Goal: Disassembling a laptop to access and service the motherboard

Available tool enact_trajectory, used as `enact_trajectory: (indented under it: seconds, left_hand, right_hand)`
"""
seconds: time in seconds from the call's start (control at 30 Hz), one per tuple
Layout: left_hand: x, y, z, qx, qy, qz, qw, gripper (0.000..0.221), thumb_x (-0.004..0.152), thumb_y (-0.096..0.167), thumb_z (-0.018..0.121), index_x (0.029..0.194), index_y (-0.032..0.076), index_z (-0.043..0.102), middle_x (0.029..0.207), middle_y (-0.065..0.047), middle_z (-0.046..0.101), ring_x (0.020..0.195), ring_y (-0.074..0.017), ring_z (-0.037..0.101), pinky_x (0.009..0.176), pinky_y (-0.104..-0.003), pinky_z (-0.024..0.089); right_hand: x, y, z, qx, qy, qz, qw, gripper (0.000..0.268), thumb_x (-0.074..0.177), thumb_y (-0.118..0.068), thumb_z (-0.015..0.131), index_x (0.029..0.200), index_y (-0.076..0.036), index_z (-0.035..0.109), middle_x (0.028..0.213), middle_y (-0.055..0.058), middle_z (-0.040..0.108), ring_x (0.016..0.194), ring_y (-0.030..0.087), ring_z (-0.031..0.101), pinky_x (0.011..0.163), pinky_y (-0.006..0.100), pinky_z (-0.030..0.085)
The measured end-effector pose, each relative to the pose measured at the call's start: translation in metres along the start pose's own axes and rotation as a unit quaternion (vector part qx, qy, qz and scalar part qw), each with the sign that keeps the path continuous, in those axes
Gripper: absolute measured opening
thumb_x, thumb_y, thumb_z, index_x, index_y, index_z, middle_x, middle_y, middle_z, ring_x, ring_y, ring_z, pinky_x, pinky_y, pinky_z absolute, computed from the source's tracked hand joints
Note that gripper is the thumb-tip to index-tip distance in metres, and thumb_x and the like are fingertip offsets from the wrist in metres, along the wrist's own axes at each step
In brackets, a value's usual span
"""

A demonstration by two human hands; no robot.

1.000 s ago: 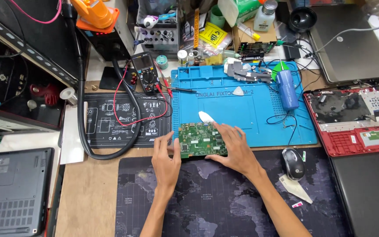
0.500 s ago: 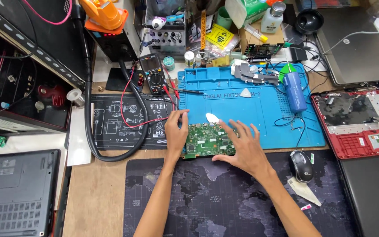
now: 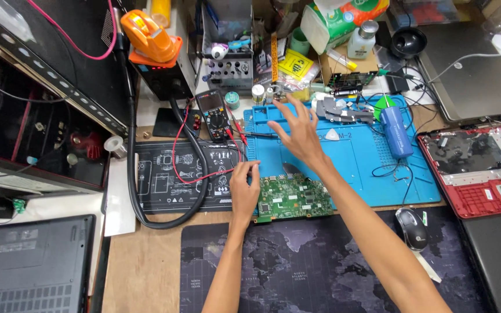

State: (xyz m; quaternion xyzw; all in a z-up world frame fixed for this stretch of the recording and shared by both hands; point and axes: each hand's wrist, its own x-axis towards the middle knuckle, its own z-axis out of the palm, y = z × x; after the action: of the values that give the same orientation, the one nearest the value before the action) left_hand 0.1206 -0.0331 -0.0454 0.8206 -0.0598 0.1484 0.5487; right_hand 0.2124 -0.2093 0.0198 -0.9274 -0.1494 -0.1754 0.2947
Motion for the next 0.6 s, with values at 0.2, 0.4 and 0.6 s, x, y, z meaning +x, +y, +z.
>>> enact_trajectory:
  seconds: [0.2,0.4,0.6]
  left_hand:
    - [0.002,0.005,-0.003,-0.016,-0.008,-0.002,1.000,0.020,0.104,0.011,0.054,0.108,0.007,0.073,0.091,-0.011,0.066,0.087,-0.0274,0.066,0.083,-0.038,0.052]
    - [0.003,0.003,-0.003,-0.010,-0.011,0.002,1.000,0.019,0.104,0.012,0.055,0.108,0.008,0.073,0.090,-0.010,0.065,0.087,-0.0259,0.066,0.084,-0.038,0.052]
    - [0.001,0.008,-0.004,-0.012,-0.006,0.001,1.000,0.020,0.105,0.012,0.054,0.107,0.006,0.073,0.089,-0.011,0.066,0.085,-0.0275,0.066,0.083,-0.039,0.052]
  right_hand:
    - [0.046,0.005,0.017,-0.046,-0.019,0.000,0.999,0.048,0.111,-0.045,0.052,0.149,-0.015,0.052,0.156,0.016,0.041,0.149,0.043,0.031,0.113,0.082,0.010]
    - [0.056,0.024,0.020,-0.025,0.010,0.001,1.000,0.047,0.109,-0.049,0.055,0.144,-0.017,0.059,0.137,0.011,0.061,0.140,0.032,0.047,0.116,0.077,0.010]
    - [0.005,-0.007,-0.034,0.143,0.226,-0.042,0.963,0.031,0.108,-0.011,0.064,0.136,-0.001,0.061,0.127,0.017,0.063,0.126,0.032,0.058,0.115,0.056,0.037]
